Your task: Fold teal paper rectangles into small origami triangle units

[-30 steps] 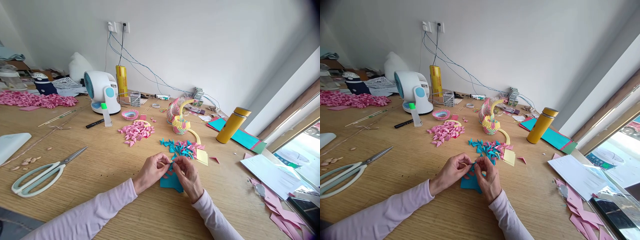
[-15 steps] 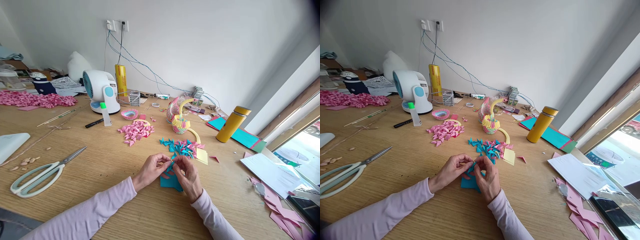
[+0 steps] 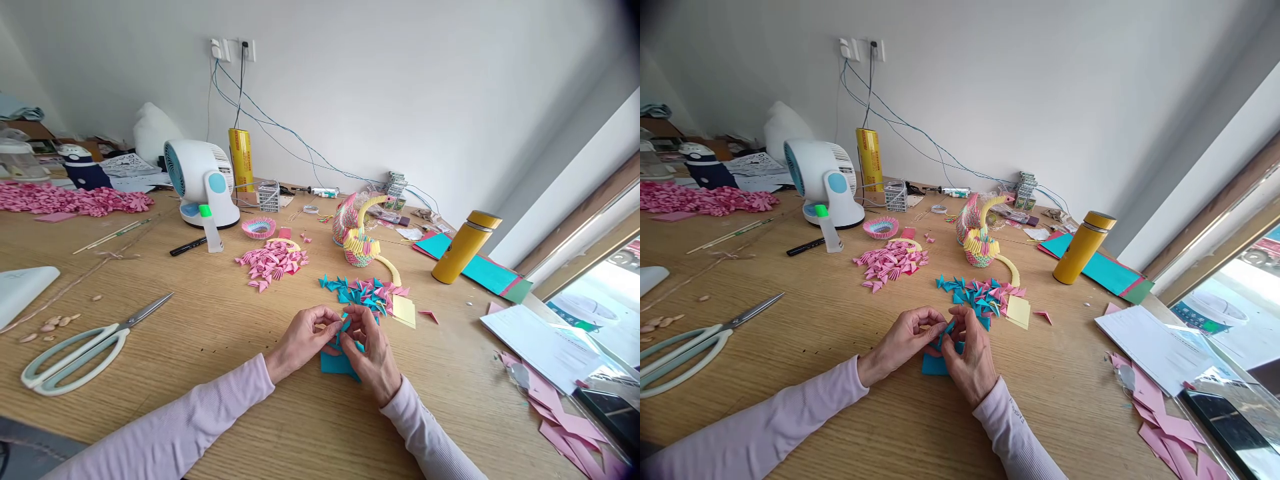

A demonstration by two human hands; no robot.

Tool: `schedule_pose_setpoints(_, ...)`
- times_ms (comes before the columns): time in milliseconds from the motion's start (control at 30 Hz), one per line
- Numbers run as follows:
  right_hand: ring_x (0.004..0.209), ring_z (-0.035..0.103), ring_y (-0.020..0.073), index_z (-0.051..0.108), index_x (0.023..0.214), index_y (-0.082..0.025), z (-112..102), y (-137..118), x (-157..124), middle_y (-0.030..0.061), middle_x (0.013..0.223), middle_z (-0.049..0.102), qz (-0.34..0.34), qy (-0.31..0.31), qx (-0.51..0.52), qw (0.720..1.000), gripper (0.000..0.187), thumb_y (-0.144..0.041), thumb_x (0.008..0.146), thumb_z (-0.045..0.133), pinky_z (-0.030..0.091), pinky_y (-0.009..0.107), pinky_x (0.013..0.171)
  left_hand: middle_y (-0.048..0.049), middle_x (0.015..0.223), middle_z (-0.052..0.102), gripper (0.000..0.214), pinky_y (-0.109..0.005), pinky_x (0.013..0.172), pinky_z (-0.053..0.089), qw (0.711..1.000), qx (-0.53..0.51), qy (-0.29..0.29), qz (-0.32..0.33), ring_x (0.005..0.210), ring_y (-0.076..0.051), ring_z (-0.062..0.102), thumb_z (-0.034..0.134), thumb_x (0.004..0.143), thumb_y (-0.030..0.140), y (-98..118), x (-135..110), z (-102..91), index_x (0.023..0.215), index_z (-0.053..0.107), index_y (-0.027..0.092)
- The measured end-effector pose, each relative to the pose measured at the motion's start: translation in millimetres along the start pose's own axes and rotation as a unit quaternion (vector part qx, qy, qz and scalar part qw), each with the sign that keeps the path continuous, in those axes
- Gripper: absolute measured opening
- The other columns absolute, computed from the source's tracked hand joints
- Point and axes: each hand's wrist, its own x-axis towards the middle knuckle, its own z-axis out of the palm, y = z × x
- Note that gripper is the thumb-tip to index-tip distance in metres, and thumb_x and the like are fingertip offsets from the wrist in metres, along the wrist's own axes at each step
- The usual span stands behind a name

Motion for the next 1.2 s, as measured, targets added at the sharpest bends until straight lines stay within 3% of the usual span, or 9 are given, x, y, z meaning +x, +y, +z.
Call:
schedule_pose_setpoints(467, 0.079, 0.062, 0.0159, 0.048, 0.115, -0.020, 1, 5, -3, 0.0042, 0.093, 0.056, -0.027, -0.004, 0.004, 1.000, 0.043, -0.007, 0.074, 0.048, 0.056, 0.028, 0.067, -0.0052, 0.090, 0.060, 0.036, -0.027, 0.057, 0.058, 1.000, -0.009, -0.003, -0.008, 0.073, -0.016, 0.063, 0.071, 0.072, 0.041, -6, 4, -3.4, 0.090, 0.062, 0.011)
schedule_pose_setpoints(800, 0.067, 0.059, 0.0132, 0.045, 0.114, -0.019, 6, 5, -2, 0.0045, 0.092, 0.052, -0.042, 0.059, -0.066, 0.995, 0.045, -0.006, 0.071, 0.046, 0.054, 0.027, 0.059, -0.0046, 0.087, 0.060, 0.033, -0.027, 0.058, 0.058, 0.999, 0.027, 0.009, 0.022, 0.071, -0.015, 0.063, 0.067, 0.076, 0.042, -9, 2, -0.3, 0.087, 0.061, 0.011)
schedule_pose_setpoints(1000, 0.063, 0.056, 0.0146, 0.041, 0.117, -0.019, 7, 3, 0, -0.0019, 0.073, 0.050, -0.057, 0.094, -0.090, 0.990, 0.047, -0.007, 0.071, 0.047, 0.052, 0.028, 0.060, -0.0054, 0.088, 0.061, 0.032, -0.026, 0.056, 0.058, 0.996, 0.076, 0.030, 0.037, 0.068, -0.015, 0.064, 0.066, 0.076, 0.041, -8, -1, 3.0, 0.087, 0.061, 0.011)
schedule_pose_setpoints(1200, 0.063, 0.056, 0.0146, 0.039, 0.120, -0.019, 8, -1, -2, -0.0023, 0.072, 0.051, -0.091, 0.094, -0.131, 0.983, 0.048, -0.007, 0.074, 0.047, 0.051, 0.028, 0.062, -0.0075, 0.083, 0.067, 0.032, -0.027, 0.052, 0.057, 0.994, 0.095, 0.031, 0.034, 0.062, -0.016, 0.065, 0.062, 0.079, 0.039, -12, 0, 2.3, 0.095, 0.065, 0.012)
